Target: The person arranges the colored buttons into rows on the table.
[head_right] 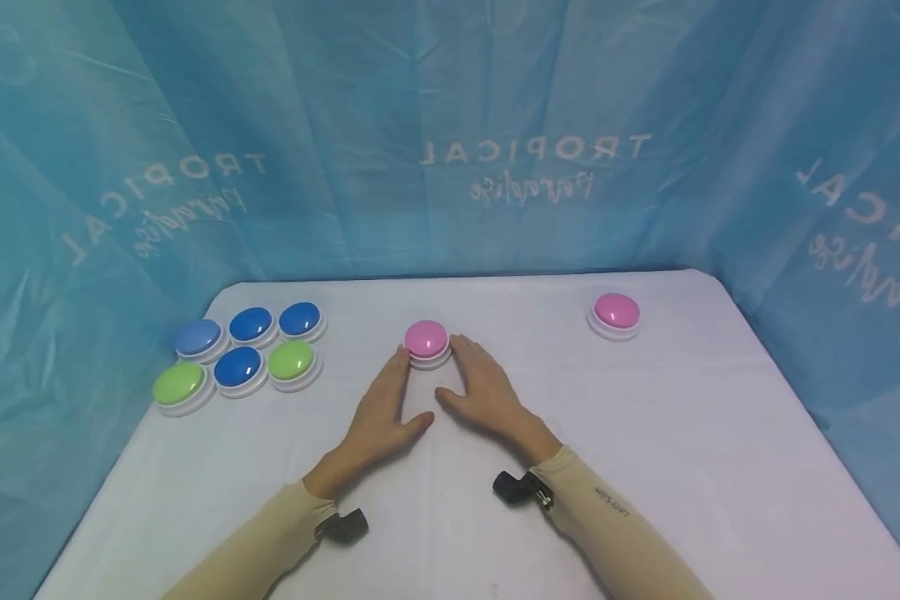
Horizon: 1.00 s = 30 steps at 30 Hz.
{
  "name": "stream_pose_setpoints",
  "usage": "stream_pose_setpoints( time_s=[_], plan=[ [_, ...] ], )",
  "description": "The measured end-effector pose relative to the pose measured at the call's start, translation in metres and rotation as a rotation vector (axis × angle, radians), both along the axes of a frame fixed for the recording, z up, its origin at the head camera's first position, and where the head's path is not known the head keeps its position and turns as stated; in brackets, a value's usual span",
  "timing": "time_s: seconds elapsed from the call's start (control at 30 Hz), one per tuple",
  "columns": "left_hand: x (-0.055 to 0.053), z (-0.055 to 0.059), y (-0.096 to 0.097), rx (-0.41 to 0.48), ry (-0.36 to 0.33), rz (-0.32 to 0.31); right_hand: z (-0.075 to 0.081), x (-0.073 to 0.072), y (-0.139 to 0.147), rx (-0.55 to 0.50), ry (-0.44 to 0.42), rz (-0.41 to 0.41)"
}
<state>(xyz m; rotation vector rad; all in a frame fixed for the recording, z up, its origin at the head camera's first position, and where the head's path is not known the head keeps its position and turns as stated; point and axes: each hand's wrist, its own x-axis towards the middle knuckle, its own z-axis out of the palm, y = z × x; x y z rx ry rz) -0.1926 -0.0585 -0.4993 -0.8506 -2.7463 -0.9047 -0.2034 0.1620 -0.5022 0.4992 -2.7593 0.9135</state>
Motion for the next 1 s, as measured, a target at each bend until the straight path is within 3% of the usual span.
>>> stream_pose_setpoints(
  time_s=[0.17,0.33,0.67,1.0],
  plan=[
    [-0.001,0.001,0.032,-0.032,-0.005,-0.086,0.003,0.016,0.031,-0.007,-0.001,-0.1],
    [-0.005,0.005,0.065,-0.1,-0.01,-0.121,0.003,0.021,0.053,-0.016,-0.012,-0.189],
    [-0.027,0.0,0.115,-0.222,0.01,-0.134,0.0,0.012,0.091,0.009,-0.025,-0.275],
    [-0.049,0.0,0.136,-0.218,0.04,-0.163,0.004,0.003,0.113,0.013,-0.044,-0.289]
  ],
)
